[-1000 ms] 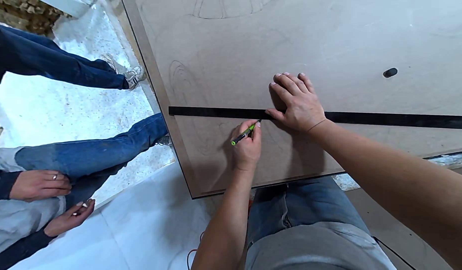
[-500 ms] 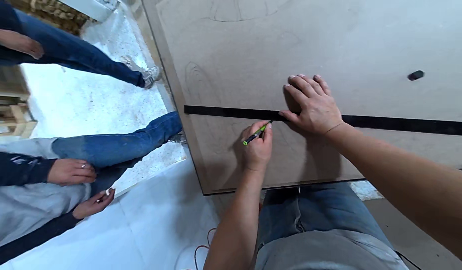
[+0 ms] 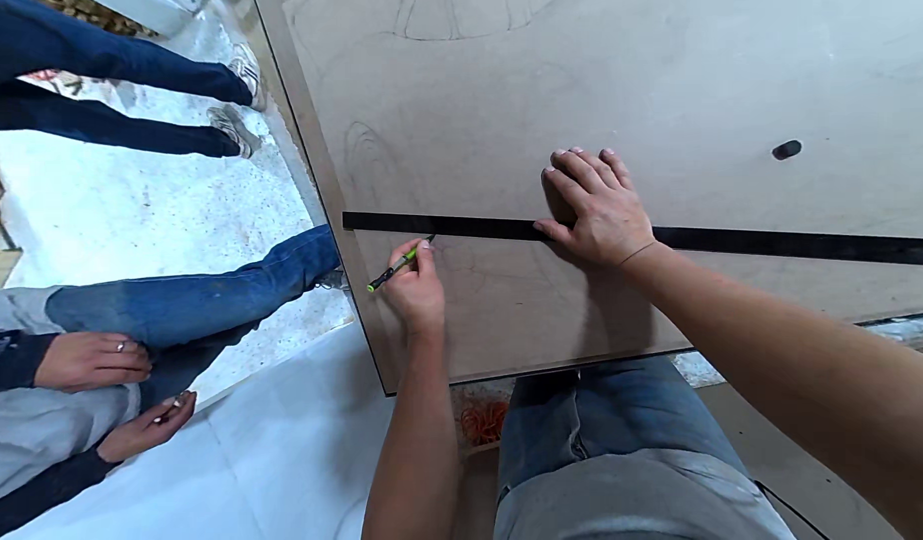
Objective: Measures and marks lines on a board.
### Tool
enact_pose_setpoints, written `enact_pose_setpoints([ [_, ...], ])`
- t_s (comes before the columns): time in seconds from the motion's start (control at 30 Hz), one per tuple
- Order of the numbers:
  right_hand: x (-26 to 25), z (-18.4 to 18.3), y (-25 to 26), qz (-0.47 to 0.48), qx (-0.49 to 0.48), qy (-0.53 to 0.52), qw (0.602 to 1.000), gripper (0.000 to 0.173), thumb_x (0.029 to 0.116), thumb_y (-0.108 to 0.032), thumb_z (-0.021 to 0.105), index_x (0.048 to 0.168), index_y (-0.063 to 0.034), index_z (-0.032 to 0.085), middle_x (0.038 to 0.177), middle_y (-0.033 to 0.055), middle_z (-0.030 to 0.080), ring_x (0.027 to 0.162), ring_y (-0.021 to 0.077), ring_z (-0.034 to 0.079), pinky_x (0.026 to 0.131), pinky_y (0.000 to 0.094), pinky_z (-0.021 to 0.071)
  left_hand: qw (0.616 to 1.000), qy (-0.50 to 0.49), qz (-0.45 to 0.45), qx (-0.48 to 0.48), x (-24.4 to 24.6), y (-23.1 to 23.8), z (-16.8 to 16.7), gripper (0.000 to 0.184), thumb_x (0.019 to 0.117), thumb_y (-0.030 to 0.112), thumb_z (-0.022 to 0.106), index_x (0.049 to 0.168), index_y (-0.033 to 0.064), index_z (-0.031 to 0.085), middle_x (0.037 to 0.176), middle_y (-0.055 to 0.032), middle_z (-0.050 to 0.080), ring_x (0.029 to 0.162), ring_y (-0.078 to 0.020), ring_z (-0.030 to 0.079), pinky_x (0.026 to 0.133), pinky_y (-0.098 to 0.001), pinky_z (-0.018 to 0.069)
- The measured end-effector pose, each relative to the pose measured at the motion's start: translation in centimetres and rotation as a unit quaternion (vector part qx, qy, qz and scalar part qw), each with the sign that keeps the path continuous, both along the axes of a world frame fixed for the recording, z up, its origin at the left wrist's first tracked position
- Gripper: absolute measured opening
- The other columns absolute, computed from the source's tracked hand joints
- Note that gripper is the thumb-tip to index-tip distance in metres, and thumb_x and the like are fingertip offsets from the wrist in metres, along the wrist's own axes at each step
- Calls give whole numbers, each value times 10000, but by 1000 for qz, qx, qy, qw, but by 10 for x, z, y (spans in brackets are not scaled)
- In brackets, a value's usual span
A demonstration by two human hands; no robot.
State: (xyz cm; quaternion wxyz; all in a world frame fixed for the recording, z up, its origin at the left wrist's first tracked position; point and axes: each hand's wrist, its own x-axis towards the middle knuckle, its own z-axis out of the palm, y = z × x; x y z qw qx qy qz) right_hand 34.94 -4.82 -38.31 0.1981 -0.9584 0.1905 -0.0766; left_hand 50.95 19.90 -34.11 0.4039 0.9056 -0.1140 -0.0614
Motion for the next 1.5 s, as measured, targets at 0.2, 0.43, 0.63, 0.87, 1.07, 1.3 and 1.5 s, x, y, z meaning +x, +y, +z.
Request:
enact_pose_setpoints([
  [0.2,0,0,0,0,-2,0,1000,772,948,-719,471,1493,-176,545,1613,68,445,1519,265,369,1265,547,212,1000,-2,20,-6,-2,-2,-4,152,1012,173,667,1076,44,712,884,-26,754,781,-55,711,741,-239,589],
  [0.43,0,-2,-1,-1,0,1,1000,775,944,-726,477,1495,-185,542,1617,63,439,1527,257,354,1271,544,201,998,4,-56,-3,-47,-26,-8,159,1001,192,679,1084,65,727,901,-16,749,781,-43,700,741,-234,594],
  [0.63,0,-1,0,-3,-1,2,1000,771,945,-724,482,1493,-186,546,1614,60,444,1526,249,358,1272,539,206,990,-3,-138,29,-90,-51,-5,179,993,249,686,1091,112,748,930,-4,747,815,-63,698,772,-272,600],
  [0.87,1,0,0,-1,5,6,1000,775,946,-730,473,1495,-188,541,1619,57,437,1528,249,353,1271,544,200,986,28,-148,-70,-74,-40,-3,204,1004,220,683,1128,70,743,972,-26,762,860,-101,731,803,-304,633],
  [1.07,5,2,-8,8,24,-2,1000,714,959,-696,490,1467,-202,568,1587,58,471,1505,265,386,1261,556,222,986,-88,-121,76,32,13,-15,494,1107,295,443,1536,50,433,1484,-96,578,1362,-186,563,1147,-405,466],
  [1.3,5,3,-7,6,20,-2,1000,737,951,-718,476,1470,-202,563,1588,58,471,1508,274,384,1261,555,221,963,-143,-126,188,57,22,-40,568,1058,370,552,1568,151,433,1579,-86,481,1503,-233,396,1272,-439,277],
  [1.5,6,4,-6,6,19,-3,1000,731,953,-710,486,1468,-197,566,1593,61,464,1513,280,376,1265,560,212,962,-157,-125,185,57,23,-41,572,1052,368,574,1562,147,440,1578,-69,487,1500,-239,404,1269,-440,289],
])
